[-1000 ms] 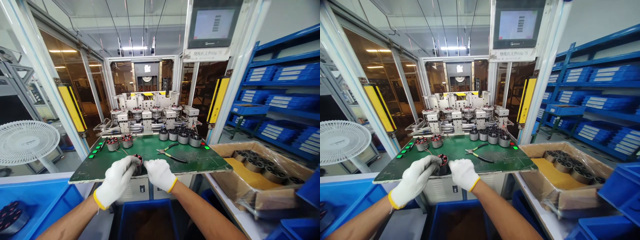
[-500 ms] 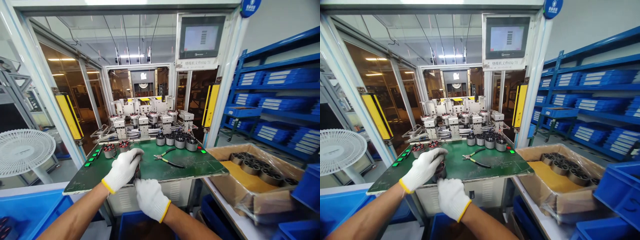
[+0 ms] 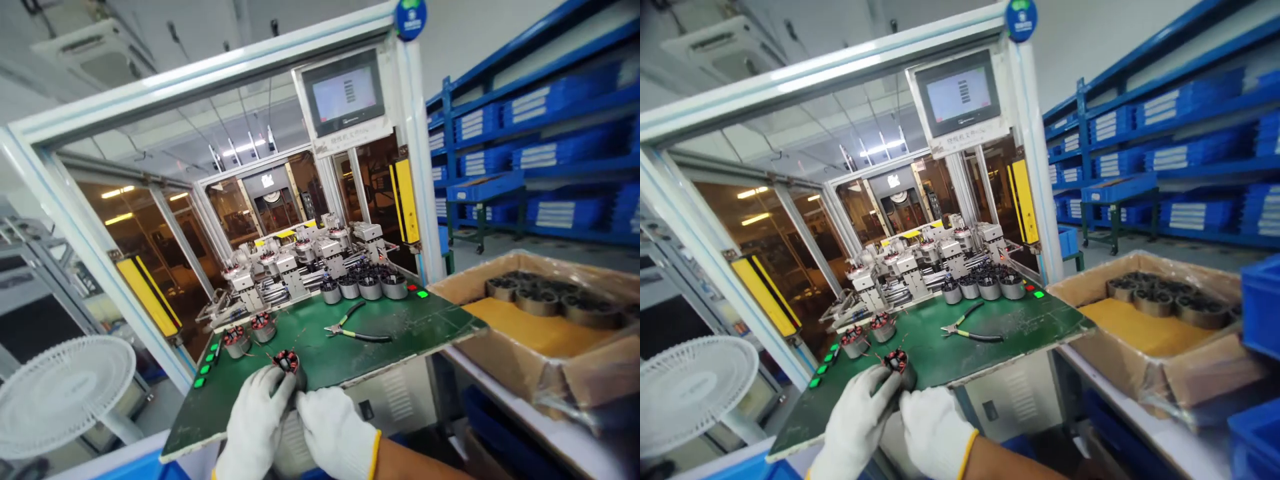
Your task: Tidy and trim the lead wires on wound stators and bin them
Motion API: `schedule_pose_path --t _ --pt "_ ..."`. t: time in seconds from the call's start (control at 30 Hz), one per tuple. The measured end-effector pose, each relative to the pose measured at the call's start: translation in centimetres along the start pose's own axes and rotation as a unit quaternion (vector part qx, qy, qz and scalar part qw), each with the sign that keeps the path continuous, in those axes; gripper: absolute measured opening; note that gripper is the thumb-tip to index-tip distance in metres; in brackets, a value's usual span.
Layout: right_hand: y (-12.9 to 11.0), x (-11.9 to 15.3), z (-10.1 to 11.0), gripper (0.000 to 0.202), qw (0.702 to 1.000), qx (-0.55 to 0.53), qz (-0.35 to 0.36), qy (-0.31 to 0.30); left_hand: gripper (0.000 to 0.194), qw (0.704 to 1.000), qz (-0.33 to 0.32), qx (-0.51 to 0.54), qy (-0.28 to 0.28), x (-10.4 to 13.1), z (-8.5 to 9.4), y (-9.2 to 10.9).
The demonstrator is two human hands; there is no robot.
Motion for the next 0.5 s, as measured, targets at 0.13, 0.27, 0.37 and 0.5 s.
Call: schedule_pose_path --t 0.13,0.27,0.37,0.5 --pt "-0.9 -0.5 -2.7 0.015 0.997 0.059 -0.014 0.057 0.027 0.998 -0.053 -0.002 0.029 0.6 -1.2 -0.9" --pt "-1.0 -1.3 -3.8 0.006 0.996 0.081 0.001 0.033 0.027 0.993 -0.075 0.017 0.086 0.4 -1.6 -0.8" --pt "-0.5 -1.7 -0.1 0.013 0.997 0.068 0.038 -0.008 0.029 0.990 -0.045 0.045 0.127 0.3 -1.5 -0.2" --pt "1.2 -3.4 7.4 0.019 0.993 0.036 0.090 0.061 0.028 0.986 0.005 0.062 0.156 0.0 -1.0 0.6"
Point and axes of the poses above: each hand's wrist, its own x-axis away from the middle knuckle, its own z-axis out of the back of the hand, y = z × x, the point moved 1 cm from there along -x, towards the middle knuckle, and after that the axes turned 5 degrees about y, right-handed, at the moved point
